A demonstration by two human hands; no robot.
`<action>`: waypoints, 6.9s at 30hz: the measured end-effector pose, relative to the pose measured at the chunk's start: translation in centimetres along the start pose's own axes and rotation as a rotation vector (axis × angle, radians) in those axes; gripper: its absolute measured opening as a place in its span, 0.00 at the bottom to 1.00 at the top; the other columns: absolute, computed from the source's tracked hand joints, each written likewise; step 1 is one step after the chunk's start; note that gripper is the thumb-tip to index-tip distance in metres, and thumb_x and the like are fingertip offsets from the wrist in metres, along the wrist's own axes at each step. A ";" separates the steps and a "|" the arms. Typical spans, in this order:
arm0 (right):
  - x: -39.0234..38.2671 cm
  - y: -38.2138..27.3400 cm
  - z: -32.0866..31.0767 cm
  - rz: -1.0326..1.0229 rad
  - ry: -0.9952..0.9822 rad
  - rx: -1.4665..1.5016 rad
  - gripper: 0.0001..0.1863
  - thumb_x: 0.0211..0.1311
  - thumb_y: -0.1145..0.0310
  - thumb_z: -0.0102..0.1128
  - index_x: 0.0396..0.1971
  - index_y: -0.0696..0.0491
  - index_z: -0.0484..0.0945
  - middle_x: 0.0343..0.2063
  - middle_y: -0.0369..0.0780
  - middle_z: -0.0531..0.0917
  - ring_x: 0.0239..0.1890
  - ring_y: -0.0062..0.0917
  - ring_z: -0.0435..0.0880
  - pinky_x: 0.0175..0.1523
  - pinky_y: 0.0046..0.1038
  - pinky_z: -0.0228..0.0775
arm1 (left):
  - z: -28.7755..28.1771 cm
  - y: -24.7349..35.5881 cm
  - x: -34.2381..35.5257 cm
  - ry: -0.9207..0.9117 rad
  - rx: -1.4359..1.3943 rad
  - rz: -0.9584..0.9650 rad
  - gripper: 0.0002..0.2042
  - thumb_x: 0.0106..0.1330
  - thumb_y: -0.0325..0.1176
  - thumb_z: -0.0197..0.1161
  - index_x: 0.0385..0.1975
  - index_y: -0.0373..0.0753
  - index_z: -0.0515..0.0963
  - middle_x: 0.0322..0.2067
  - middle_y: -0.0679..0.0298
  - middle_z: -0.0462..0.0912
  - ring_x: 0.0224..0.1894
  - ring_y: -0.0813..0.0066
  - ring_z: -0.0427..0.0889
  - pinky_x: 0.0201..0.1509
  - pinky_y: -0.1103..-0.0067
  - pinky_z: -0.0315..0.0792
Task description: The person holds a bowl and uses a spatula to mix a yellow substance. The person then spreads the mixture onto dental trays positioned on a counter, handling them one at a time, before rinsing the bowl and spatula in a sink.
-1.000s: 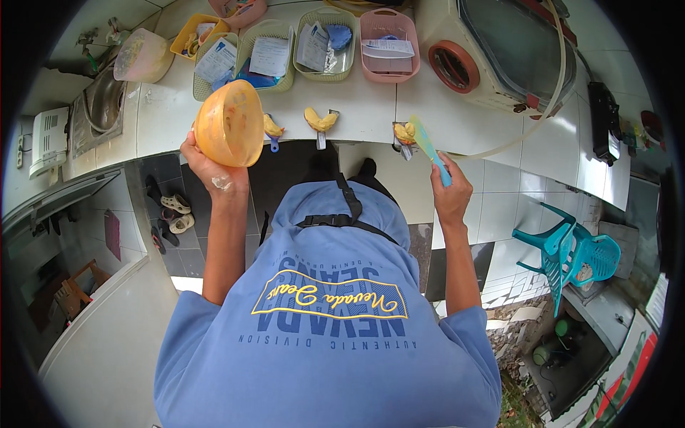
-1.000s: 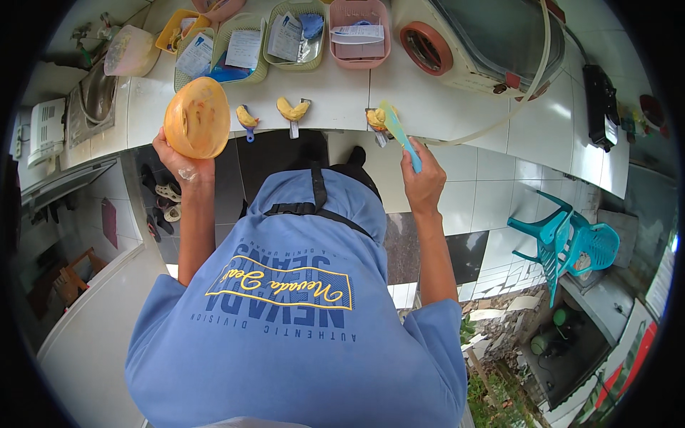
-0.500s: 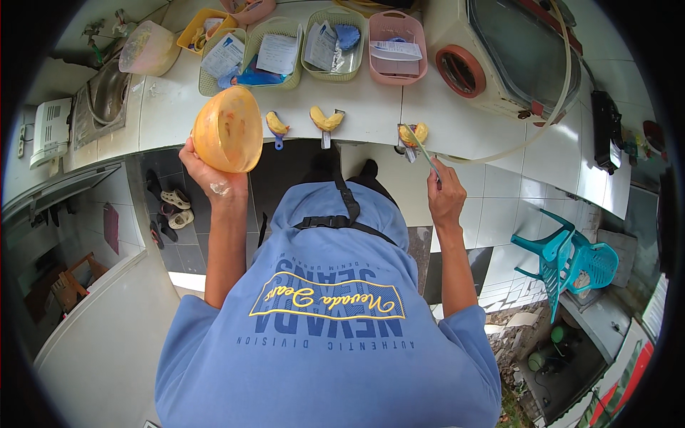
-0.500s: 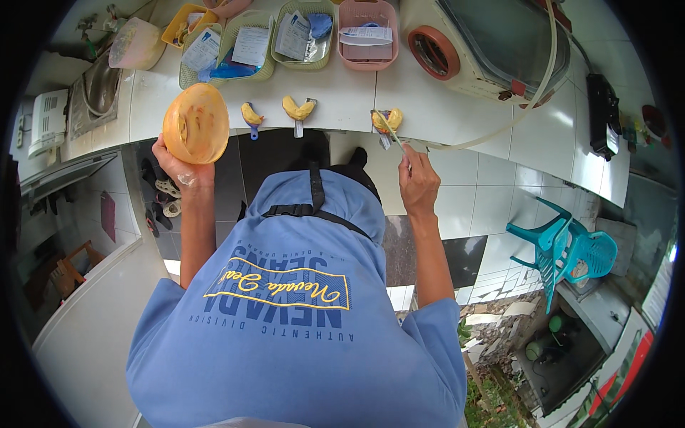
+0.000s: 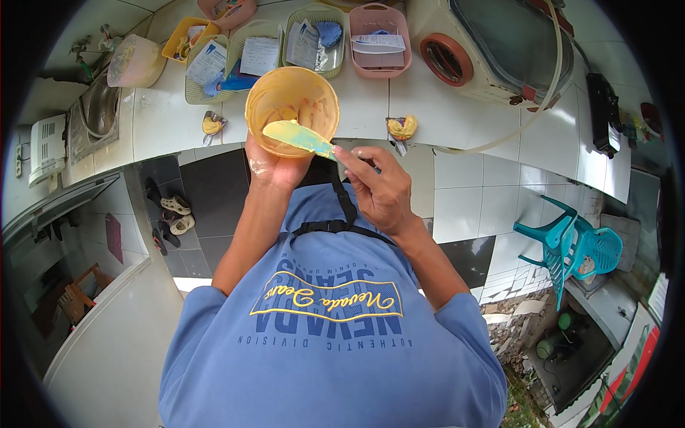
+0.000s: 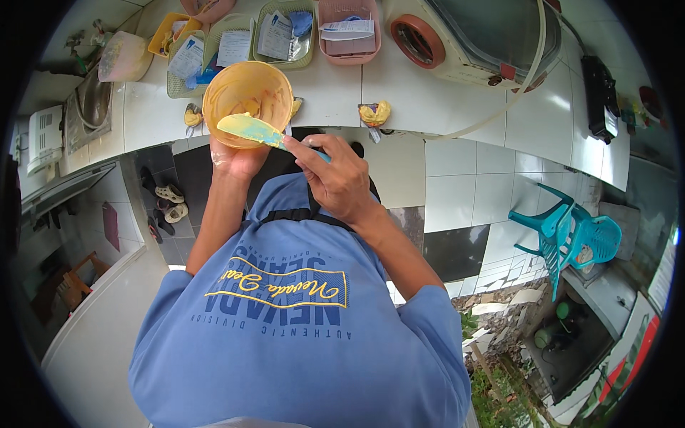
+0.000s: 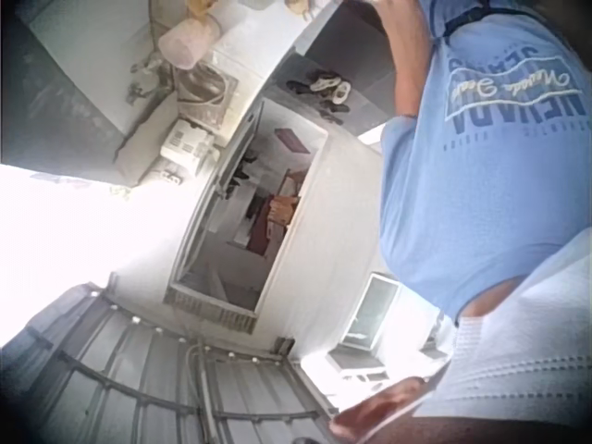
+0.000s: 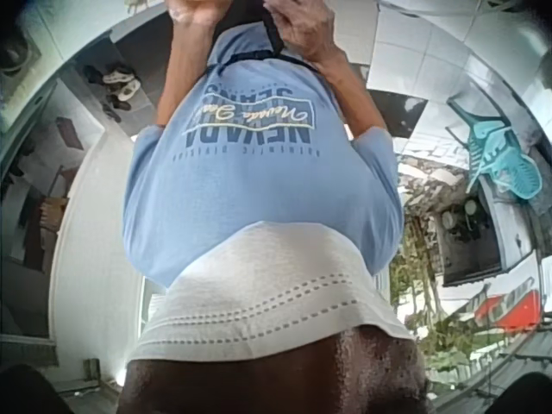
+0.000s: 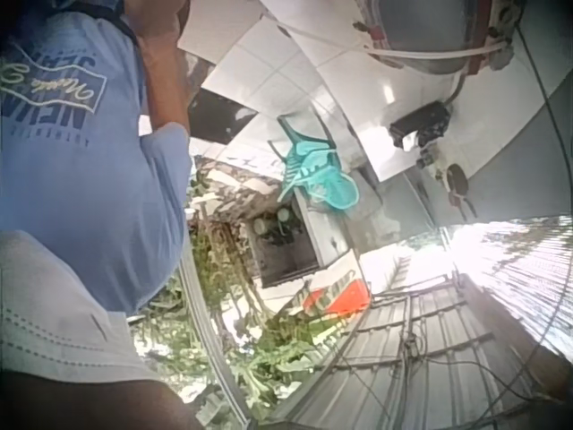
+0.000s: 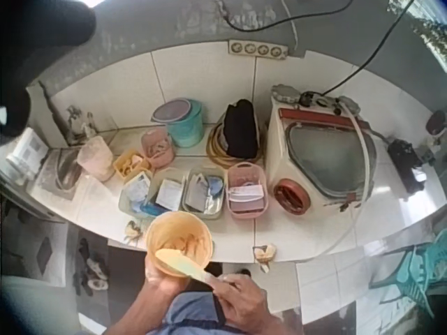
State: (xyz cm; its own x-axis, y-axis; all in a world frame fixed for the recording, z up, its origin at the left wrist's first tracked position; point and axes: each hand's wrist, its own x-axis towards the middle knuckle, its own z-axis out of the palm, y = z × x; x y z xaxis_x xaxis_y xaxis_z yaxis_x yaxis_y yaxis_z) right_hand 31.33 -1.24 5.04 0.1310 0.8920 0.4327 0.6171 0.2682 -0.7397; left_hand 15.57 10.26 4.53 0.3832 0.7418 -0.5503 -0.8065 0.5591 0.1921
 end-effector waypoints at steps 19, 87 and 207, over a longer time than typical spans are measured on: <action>-1.5 10.2 -9.2 0.415 -0.201 -0.348 0.14 0.58 0.76 0.57 0.45 0.55 0.80 0.27 0.42 0.81 0.21 0.27 0.79 0.28 0.26 0.72 | -4.5 1.7 -1.7 0.149 -0.043 0.259 0.28 0.64 0.54 0.58 0.59 0.43 0.68 0.57 0.62 0.72 0.60 0.61 0.71 0.65 0.61 0.67; 3.1 10.3 -7.6 0.356 -0.498 -0.553 0.13 0.56 0.73 0.59 0.43 0.51 0.83 0.28 0.41 0.81 0.26 0.35 0.81 0.34 0.33 0.73 | -7.1 2.0 -4.2 0.255 -0.105 0.300 0.30 0.59 0.54 0.63 0.57 0.42 0.70 0.56 0.60 0.73 0.59 0.60 0.71 0.64 0.60 0.66; -3.7 11.7 -9.6 0.226 -0.278 -0.341 0.14 0.58 0.74 0.61 0.44 0.49 0.82 0.27 0.35 0.79 0.23 0.25 0.79 0.29 0.26 0.71 | -4.1 -2.0 -0.9 0.197 0.277 0.566 0.19 0.67 0.46 0.42 0.45 0.40 0.74 0.46 0.63 0.79 0.49 0.67 0.79 0.54 0.68 0.75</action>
State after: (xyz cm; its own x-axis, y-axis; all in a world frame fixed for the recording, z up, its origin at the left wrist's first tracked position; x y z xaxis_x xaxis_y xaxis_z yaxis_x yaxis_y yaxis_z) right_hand 45.51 -4.88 -0.28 0.1073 0.9899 0.0928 0.8219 -0.0358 -0.5685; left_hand 15.02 6.97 1.31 -0.1768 0.8822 -0.4364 -0.7034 0.1968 0.6830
